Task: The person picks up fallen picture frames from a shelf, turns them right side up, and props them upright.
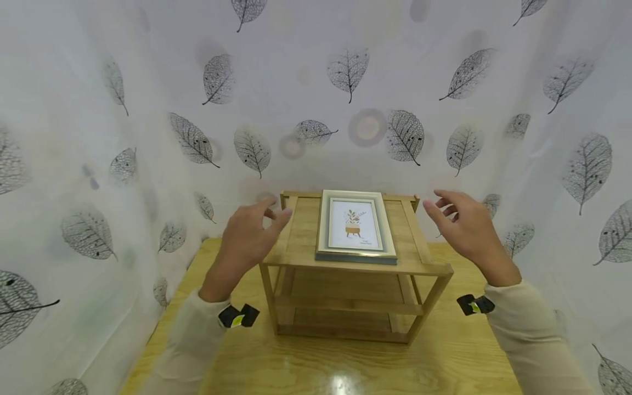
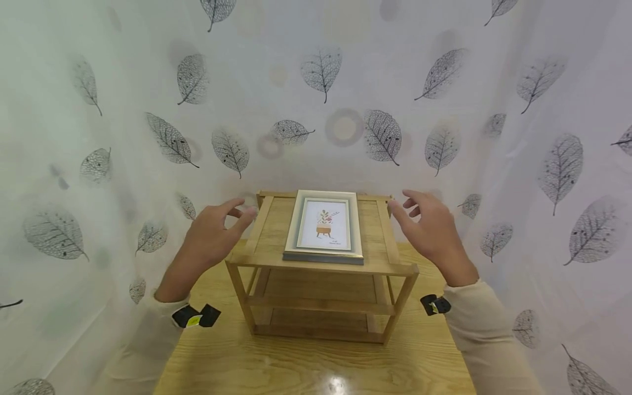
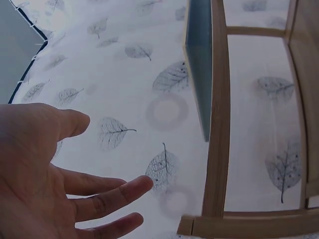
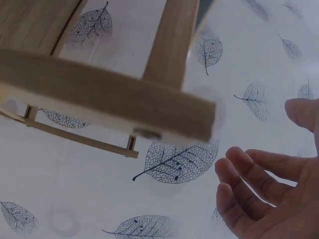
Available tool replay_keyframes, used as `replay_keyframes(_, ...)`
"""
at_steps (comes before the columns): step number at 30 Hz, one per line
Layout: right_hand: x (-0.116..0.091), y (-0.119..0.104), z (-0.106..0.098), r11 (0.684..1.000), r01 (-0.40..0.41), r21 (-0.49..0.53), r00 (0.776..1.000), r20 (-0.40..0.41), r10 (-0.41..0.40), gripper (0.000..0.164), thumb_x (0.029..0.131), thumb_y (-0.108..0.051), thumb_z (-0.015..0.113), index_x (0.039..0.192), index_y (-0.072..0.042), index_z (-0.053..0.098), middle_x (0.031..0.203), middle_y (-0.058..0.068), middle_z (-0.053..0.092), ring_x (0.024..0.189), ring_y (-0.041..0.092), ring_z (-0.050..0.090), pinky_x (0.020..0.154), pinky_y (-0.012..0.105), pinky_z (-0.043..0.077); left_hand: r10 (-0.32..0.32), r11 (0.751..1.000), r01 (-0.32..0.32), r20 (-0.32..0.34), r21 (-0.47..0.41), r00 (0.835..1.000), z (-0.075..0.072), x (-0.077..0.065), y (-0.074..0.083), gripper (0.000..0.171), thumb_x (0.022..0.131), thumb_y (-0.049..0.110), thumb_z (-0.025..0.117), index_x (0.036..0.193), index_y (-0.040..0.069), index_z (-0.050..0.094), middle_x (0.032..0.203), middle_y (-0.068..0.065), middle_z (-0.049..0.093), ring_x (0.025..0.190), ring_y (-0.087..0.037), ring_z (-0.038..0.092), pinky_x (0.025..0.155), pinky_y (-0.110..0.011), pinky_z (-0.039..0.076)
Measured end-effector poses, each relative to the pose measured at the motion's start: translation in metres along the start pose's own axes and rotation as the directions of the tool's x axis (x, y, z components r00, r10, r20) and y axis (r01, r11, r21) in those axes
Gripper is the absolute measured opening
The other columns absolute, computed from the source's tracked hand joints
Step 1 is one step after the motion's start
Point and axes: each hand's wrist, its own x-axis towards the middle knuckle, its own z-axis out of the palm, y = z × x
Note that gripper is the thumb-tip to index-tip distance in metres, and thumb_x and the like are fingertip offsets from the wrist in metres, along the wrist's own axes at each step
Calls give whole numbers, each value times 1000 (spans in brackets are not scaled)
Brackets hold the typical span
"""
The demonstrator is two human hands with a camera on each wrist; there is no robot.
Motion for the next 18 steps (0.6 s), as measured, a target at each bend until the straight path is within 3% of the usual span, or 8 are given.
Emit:
replay_keyframes(6,6,-11,10,1000,-9,16,999,48,8,55,104,-39,55,138,5,56,108,22,67,93,36,65,75,53,50,-1,1000,0,57,27,998,11,6,19,61,102,54,50,139,6,60,115,-7,71,114,-35,58,95,-53,46)
replay_keyframes(18,9,-22,32,1000,-20,-7,983,184,21,56,103,-36,55,133,10,58,108,22,66,90,33,65,76,49,53,-33,999,29,168,30,985,35,12,40,58,102,51,54,137,6,61,122,-8,70,130,-36,48,111,-56,33)
